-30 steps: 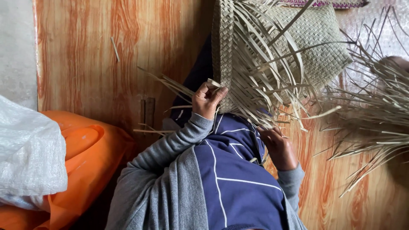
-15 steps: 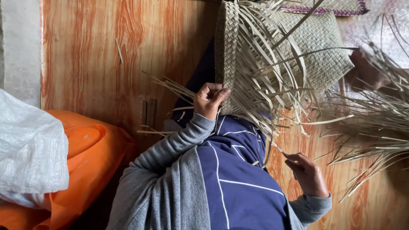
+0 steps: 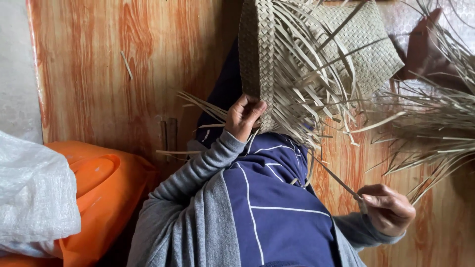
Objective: Weaving the rim of a basket by folding and tucking flexible strands into the main body of the weave.
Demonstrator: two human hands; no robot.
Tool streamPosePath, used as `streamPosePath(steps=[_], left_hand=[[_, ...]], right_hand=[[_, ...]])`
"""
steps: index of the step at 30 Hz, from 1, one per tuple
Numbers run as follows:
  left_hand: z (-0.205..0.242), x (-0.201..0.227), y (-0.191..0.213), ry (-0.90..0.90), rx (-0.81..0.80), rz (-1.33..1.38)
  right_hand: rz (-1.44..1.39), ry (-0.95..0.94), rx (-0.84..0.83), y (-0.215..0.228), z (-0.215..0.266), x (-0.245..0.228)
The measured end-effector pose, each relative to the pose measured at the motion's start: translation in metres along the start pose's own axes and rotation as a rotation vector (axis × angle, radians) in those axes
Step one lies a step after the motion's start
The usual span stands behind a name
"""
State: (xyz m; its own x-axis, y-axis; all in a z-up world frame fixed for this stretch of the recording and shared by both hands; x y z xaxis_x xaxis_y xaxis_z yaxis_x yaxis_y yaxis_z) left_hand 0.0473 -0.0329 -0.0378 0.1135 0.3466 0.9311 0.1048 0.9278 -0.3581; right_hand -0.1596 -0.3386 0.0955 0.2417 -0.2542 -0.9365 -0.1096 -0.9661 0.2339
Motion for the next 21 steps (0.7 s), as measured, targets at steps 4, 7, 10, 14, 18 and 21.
streamPosePath(steps=[4, 7, 10, 14, 18, 21], left_hand=[[0.007, 0.010, -0.016, -0.087, -0.176, -0.158], [0.013, 0.015, -0.032, -0.135, -0.317, -0.086], [0.010, 0.000, -0.021, -0.053, -0.182, -0.144], [0.009, 0.008, -0.017, -0.085, -0.126, 0.043], [0.007, 0.014, -0.012, -0.033, -0.032, -0.117], [0.002, 0.001, -0.004, -0.088, 0.050, -0.189]], right_hand=[[-0.206, 0.192, 0.071, 0.004, -0.011, 0.008], [-0.230, 0.281, 0.059, 0.003, -0.020, 0.003], [-0.227, 0.395, -0.039, -0.022, -0.042, -0.026], [-0.767, 0.655, 0.003, -0.024, -0.051, -0.054], [-0.482, 0.365, -0.021, -0.071, -0.066, -0.026], [0.124, 0.137, -0.017, -0.136, -0.107, -0.025]])
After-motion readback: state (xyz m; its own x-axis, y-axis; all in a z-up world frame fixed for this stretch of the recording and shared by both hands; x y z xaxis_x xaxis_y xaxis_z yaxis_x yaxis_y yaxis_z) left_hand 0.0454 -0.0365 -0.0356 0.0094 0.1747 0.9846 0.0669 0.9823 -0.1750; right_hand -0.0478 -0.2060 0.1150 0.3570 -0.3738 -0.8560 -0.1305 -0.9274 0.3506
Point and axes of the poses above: each hand's wrist, its own z-axis away from the middle knuckle, its own y-axis out of the back of the hand, x = y × z, the point moved 9 cm from there along -z, towards the middle knuckle, and after that the axes turned 2 degrees about -y, right-handed, at the moved point
